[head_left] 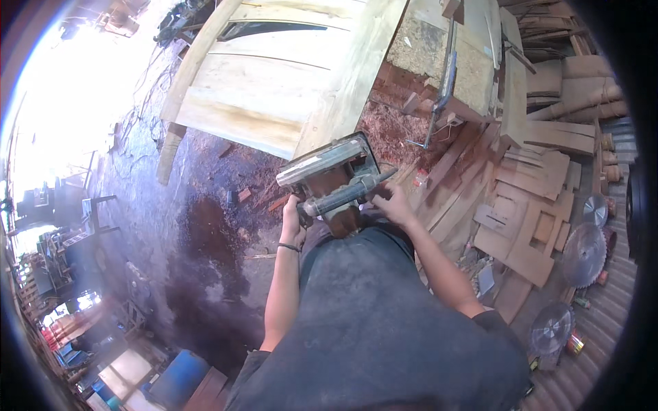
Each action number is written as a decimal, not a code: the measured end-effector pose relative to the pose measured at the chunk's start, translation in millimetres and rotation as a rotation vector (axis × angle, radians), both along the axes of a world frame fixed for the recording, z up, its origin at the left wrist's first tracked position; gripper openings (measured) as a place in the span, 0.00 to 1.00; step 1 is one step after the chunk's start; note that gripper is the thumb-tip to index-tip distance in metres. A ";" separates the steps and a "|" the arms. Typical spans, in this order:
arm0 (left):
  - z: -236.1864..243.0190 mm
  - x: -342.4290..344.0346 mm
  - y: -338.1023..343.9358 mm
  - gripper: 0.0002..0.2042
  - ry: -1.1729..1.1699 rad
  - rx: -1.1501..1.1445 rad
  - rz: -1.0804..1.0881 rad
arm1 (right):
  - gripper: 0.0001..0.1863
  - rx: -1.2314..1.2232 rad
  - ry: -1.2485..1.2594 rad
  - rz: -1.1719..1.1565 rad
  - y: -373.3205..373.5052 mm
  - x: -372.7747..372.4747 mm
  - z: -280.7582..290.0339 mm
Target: Cutting a wooden door or panel using a circular saw and a hand saw.
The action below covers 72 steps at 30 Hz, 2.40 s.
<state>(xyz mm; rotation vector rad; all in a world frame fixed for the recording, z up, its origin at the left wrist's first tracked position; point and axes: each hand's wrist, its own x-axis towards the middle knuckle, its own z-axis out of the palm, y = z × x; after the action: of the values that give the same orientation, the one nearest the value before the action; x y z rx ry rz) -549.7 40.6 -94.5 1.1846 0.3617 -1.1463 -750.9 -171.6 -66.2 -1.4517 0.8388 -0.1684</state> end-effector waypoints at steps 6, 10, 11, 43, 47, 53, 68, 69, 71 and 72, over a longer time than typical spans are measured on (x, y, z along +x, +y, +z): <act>-11.7 1.2 6.3 0.16 0.031 -0.036 -0.027 | 0.16 0.103 -0.060 -0.187 -28.5 -4.6 -31.3; -6.7 2.2 5.2 0.16 0.022 -0.003 -0.012 | 0.18 0.234 -0.060 -0.254 -15.3 22.0 -20.2; -4.6 3.9 6.0 0.16 0.021 0.000 -0.016 | 0.16 0.260 -0.081 -0.241 -12.0 26.5 -23.9; 1.7 -22.2 -1.0 0.13 -0.348 0.153 0.096 | 0.13 -0.336 0.011 -0.090 -1.1 22.7 -18.2; 9.8 -23.5 -6.3 0.12 -0.247 0.182 0.185 | 0.15 -0.424 0.001 -0.118 5.2 31.9 6.2; 2.0 -20.4 -1.2 0.11 -0.231 0.162 0.170 | 0.11 -0.416 0.155 -0.129 12.5 24.5 5.2; 3.1 -17.2 1.9 0.12 -0.242 0.156 0.134 | 0.14 -0.430 0.179 -0.120 19.7 21.2 9.5; 1.5 -17.5 3.7 0.12 -0.234 0.136 0.141 | 0.14 -0.441 0.179 -0.123 19.4 19.5 4.2; 14.4 -17.2 -6.0 0.14 -0.245 0.166 0.131 | 0.14 -0.454 0.182 -0.130 17.6 18.8 3.1; 19.2 -17.1 -9.9 0.16 -0.256 0.197 0.124 | 0.14 -0.439 0.173 -0.134 17.0 17.7 3.3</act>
<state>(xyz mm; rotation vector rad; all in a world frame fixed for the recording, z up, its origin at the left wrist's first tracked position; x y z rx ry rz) -566.9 30.7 -75.3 1.4436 0.3521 -0.8534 -733.2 -154.6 -62.9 -1.8388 1.0882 -0.3478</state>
